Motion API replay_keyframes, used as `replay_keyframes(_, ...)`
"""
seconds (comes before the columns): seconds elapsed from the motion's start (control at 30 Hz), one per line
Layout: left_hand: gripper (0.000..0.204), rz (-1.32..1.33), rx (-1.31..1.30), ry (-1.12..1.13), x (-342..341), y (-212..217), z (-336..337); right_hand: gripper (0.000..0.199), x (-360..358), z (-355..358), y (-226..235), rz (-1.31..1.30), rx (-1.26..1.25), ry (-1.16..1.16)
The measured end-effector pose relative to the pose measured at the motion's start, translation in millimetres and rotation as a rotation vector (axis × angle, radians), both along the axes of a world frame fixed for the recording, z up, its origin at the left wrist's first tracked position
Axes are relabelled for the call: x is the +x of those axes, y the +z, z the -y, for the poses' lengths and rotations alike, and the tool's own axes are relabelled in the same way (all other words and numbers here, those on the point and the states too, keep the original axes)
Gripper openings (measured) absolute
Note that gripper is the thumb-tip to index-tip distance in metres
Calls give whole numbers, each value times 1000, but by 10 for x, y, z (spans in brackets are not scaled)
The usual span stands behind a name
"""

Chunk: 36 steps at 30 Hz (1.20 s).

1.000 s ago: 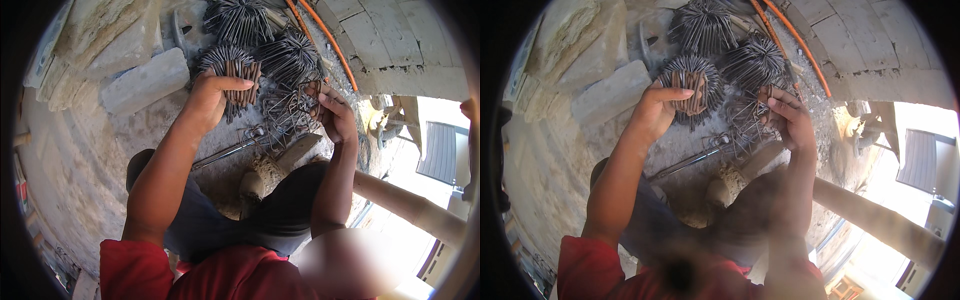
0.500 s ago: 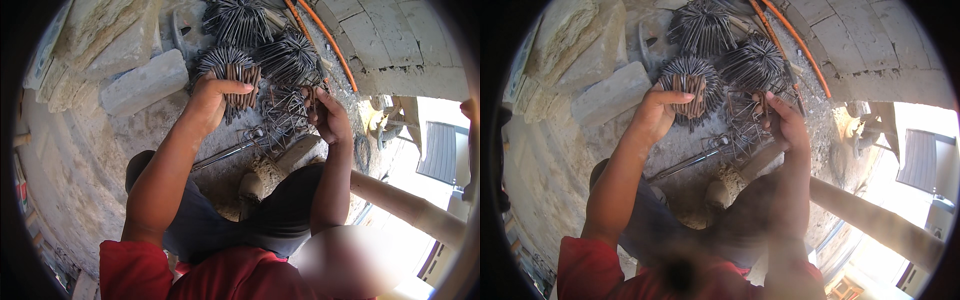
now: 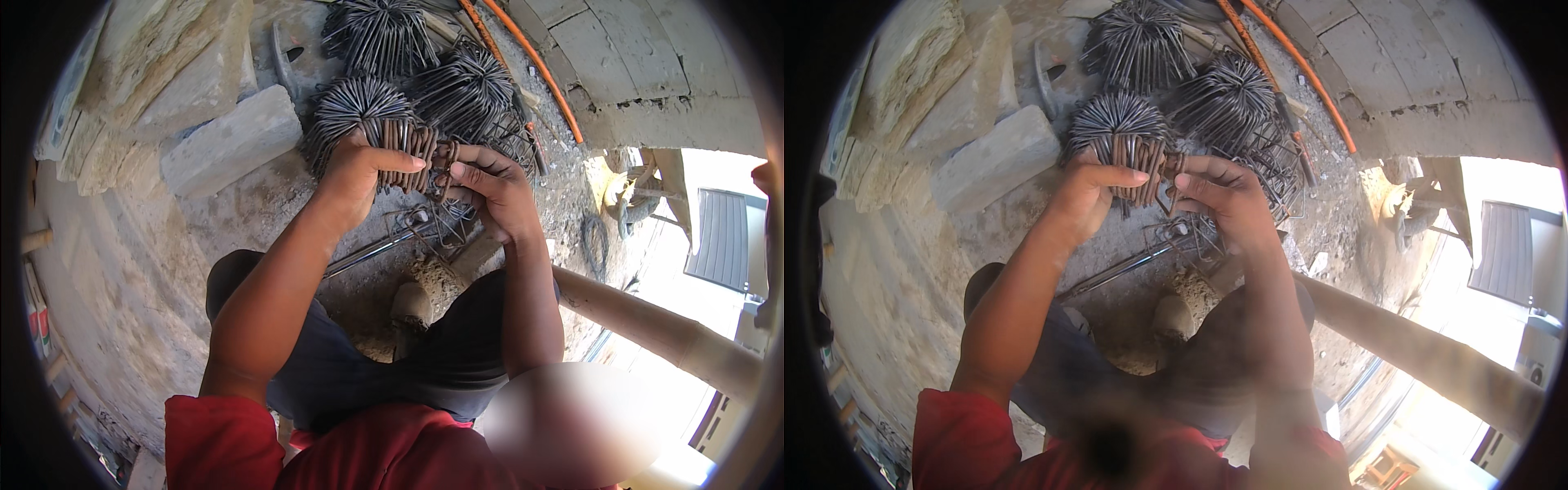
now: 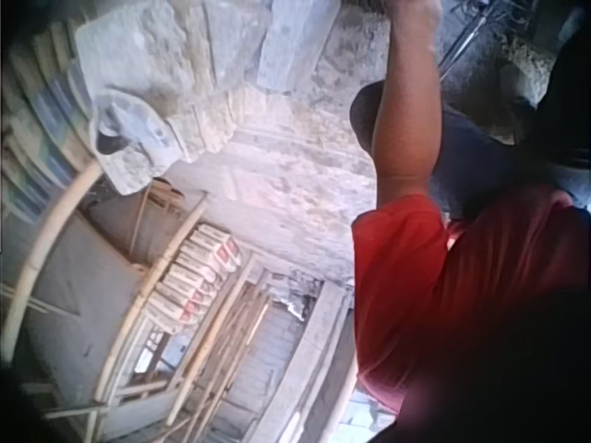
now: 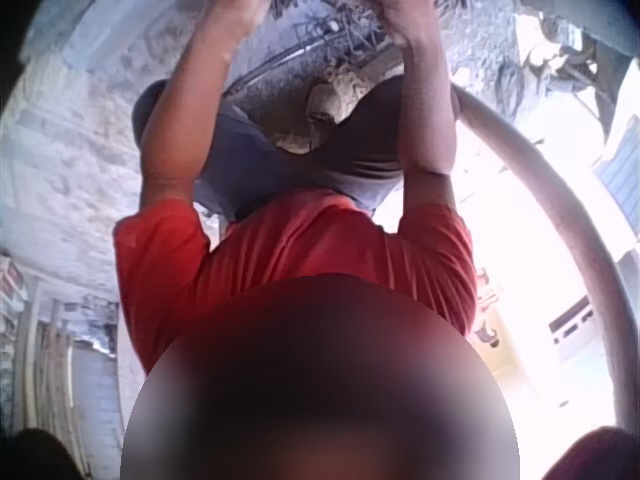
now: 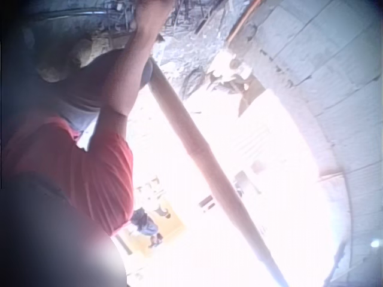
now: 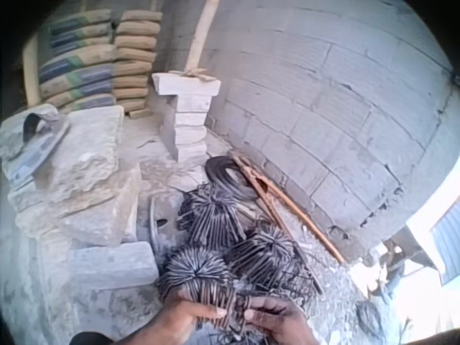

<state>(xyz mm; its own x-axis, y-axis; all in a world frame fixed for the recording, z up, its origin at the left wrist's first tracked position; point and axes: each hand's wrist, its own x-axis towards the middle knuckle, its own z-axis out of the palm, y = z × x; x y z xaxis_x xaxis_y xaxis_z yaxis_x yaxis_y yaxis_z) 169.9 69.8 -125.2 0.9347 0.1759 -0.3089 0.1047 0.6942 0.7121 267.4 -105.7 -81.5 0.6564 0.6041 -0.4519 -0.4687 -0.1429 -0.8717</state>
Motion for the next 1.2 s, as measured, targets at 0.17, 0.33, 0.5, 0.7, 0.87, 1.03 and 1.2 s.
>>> replay_keyframes(0.17, 35, -2, 24, -13, 8, 15, 79, 22, -39, -7, 0, 49, -41, -10)
replay_keyframes(0.33, 27, -14, -28, 32, 38, 10, 120, 23, -65, -23, -27, 113, -76, -50)
replay_keyframes(0.5, 32, -17, -12, 13, 30, 22, 151, 20, -44, 4, -43, 160, -96, -49)
replay_keyframes(0.7, 33, -3, -1, -33, 15, 65, 143, 17, -64, -3, -60, 201, -99, -85)
replay_keyframes(0.87, 33, 46, 16, -72, -2, 54, 126, 17, -24, 21, -5, 129, -148, -87)
replay_keyframes(1.03, 35, 57, -44, -125, -35, 42, 149, 16, 21, 92, 5, 130, -166, -37)
replay_keyframes(1.2, 29, 76, -50, -203, -22, 43, 172, 15, 94, 133, -72, 268, -203, 50)
